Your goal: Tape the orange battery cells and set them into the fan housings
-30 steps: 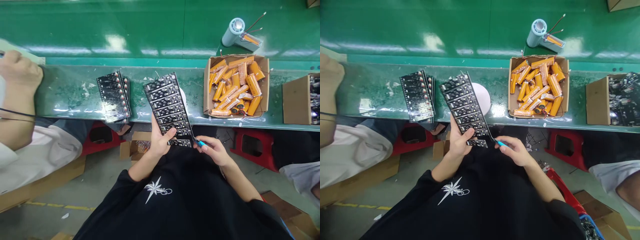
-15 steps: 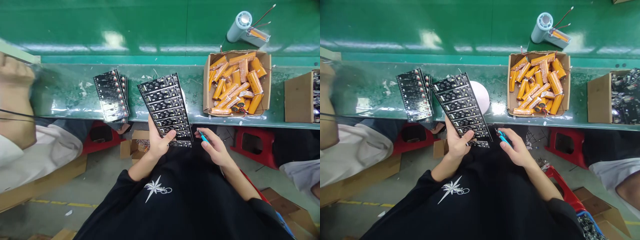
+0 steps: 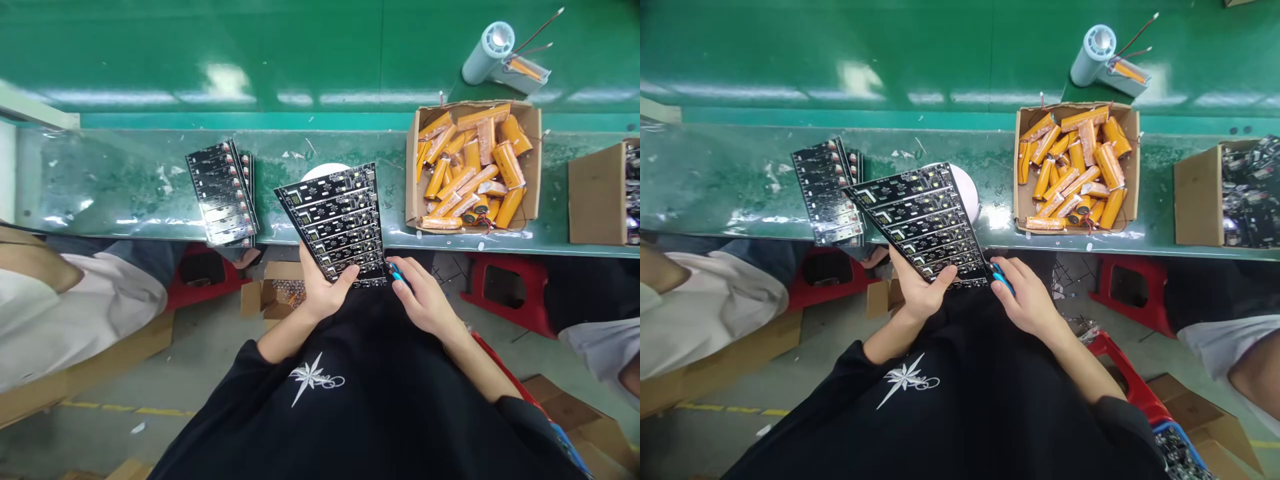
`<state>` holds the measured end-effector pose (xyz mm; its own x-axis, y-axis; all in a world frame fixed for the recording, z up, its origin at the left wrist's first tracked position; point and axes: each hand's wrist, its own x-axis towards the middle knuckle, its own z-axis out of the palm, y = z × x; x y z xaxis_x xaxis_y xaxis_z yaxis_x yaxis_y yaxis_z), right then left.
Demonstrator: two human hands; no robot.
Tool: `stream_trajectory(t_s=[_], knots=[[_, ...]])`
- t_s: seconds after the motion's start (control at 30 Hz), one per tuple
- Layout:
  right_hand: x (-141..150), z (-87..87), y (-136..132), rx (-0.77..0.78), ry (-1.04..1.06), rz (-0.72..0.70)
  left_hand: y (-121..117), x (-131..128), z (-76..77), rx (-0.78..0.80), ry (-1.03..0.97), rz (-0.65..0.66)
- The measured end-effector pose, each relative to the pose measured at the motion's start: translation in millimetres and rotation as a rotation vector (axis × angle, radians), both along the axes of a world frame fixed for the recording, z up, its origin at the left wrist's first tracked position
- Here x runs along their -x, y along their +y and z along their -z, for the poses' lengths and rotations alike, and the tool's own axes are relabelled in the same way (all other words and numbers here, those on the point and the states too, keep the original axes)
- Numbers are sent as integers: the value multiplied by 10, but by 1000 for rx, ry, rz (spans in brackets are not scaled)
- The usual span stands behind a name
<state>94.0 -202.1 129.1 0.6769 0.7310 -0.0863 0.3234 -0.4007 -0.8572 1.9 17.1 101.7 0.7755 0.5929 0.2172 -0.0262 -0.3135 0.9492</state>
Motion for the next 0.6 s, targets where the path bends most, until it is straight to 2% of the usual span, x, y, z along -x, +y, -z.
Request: stream_trajectory(t_s=[0.33, 0.5, 0.6], knots=[[32, 27, 54, -20, -29, 11, 10, -13, 30, 79, -36, -10], [29, 17, 55, -91, 18, 29, 49, -21, 23, 70, -54, 84], [-1, 1, 46, -120, 92, 36, 45, -13, 29, 185, -43, 115]])
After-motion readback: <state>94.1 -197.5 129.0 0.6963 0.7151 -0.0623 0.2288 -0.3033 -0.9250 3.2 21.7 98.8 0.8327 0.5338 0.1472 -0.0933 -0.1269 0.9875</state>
